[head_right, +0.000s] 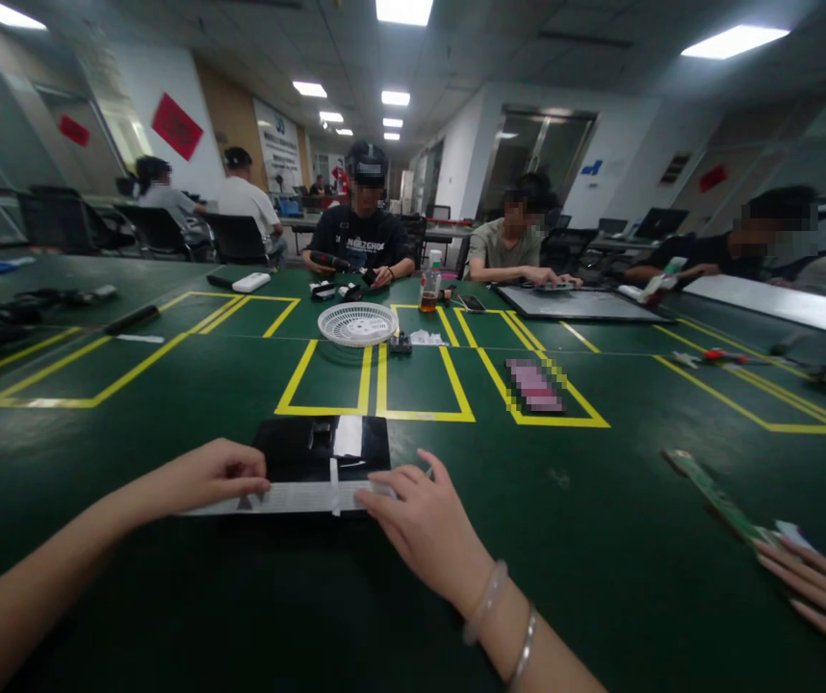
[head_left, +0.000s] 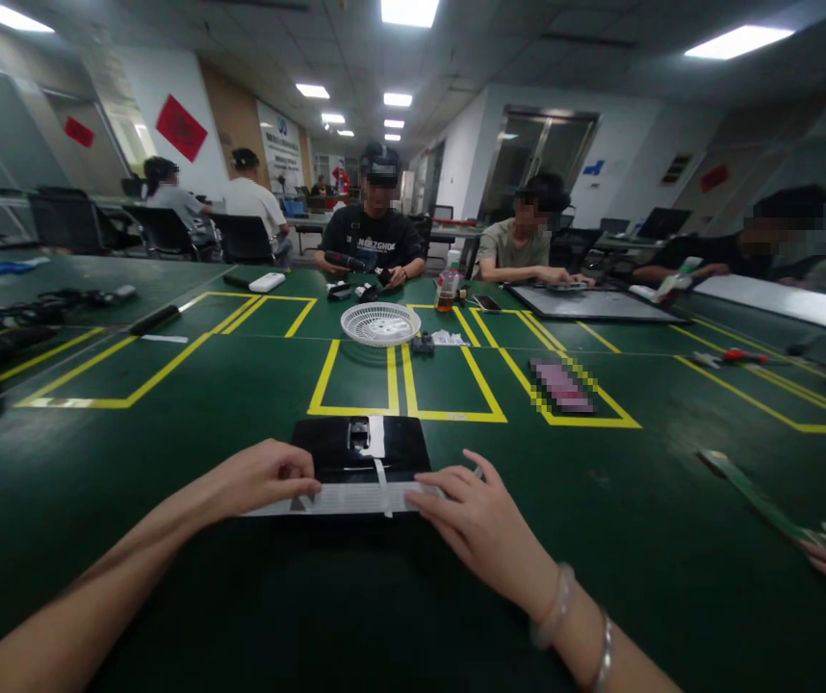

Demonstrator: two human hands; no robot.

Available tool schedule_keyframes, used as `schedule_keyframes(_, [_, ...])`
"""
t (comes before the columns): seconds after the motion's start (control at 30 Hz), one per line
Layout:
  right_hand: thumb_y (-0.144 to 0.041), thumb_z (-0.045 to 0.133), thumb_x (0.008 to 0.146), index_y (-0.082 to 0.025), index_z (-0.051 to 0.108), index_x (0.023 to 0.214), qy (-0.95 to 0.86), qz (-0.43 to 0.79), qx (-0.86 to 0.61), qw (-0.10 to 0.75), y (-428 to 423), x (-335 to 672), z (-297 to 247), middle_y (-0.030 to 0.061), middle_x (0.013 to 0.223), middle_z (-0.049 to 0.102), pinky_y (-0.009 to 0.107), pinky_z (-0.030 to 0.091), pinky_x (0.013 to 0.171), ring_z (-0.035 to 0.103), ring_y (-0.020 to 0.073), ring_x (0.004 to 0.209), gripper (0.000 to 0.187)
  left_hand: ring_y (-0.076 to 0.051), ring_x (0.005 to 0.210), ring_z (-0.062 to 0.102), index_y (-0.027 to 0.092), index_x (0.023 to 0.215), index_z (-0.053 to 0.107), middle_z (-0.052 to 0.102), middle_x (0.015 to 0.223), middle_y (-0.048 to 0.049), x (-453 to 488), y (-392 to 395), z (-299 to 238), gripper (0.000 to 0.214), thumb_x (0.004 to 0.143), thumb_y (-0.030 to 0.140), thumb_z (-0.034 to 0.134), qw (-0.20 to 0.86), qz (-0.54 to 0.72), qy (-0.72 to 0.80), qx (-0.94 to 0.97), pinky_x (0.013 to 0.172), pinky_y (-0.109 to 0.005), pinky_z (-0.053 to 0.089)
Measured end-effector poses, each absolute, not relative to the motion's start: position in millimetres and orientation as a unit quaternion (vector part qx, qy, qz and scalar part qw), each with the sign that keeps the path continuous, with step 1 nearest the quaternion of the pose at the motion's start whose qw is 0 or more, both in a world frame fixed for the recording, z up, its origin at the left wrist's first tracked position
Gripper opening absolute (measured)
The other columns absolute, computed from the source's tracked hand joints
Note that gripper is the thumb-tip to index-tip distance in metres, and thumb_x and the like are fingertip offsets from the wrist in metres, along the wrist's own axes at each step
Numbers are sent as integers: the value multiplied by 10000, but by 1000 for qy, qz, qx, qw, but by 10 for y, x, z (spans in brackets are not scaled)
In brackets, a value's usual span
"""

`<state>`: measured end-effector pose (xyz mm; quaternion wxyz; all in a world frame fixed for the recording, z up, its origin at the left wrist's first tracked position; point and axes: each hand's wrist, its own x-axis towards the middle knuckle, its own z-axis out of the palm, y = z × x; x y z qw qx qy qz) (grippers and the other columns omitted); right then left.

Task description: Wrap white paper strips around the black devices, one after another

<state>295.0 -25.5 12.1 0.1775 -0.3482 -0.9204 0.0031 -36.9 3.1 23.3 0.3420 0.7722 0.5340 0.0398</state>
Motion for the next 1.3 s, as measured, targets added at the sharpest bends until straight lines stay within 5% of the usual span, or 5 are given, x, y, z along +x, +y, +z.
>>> schedule_keyframes(0.43, [-1,532,831,-356,515,1333,-915,-70,-388,84,-171,2893,-101,62,1318,592,721,194,1063,579,273,1144,615,-217,760,609,208,858,652,650,854,-21,-181,24,211,248,893,454,646,163,-19,615,771,547,-246,377])
schedule_keyframes(0.83, [-152,590,853,-245,566,1310,-916,-135,-369,78,-307,2770,-86,123,1372,556,675,140,1120,455,332,1300,467,-245,946,608,223,970,667,635,1061,-45,-97,-29,207,166,843,327,693,68,10,567,821,727,-316,476])
schedule_keyframes(0.97, [-133,564,878,-225,568,1300,-910,-149,-373,99,-335,2770,-128,110,1324,590,611,149,1148,486,294,1267,432,-273,1253,486,256,1329,550,520,1379,-52,-1,-57,112,515,849,371,699,71,64,500,861,1055,-411,401])
schedule_keyframes(1.1, [-105,530,883,-266,514,1354,-906,-122,-391,105,-313,2813,-122,77,1253,625,612,143,1141,511,273,1225,498,-318,1387,331,199,1507,339,331,1523,-120,58,-32,0,902,788,576,731,88,39,472,877,1172,-485,244])
schedule_keyframes(1.3, [-53,468,868,-264,445,1423,-891,-82,-422,143,-309,2844,13,80,1258,619,605,131,1139,497,279,1228,594,-325,1376,347,216,1473,409,398,1485,-124,71,7,3,902,741,620,750,80,59,439,893,1196,-530,112])
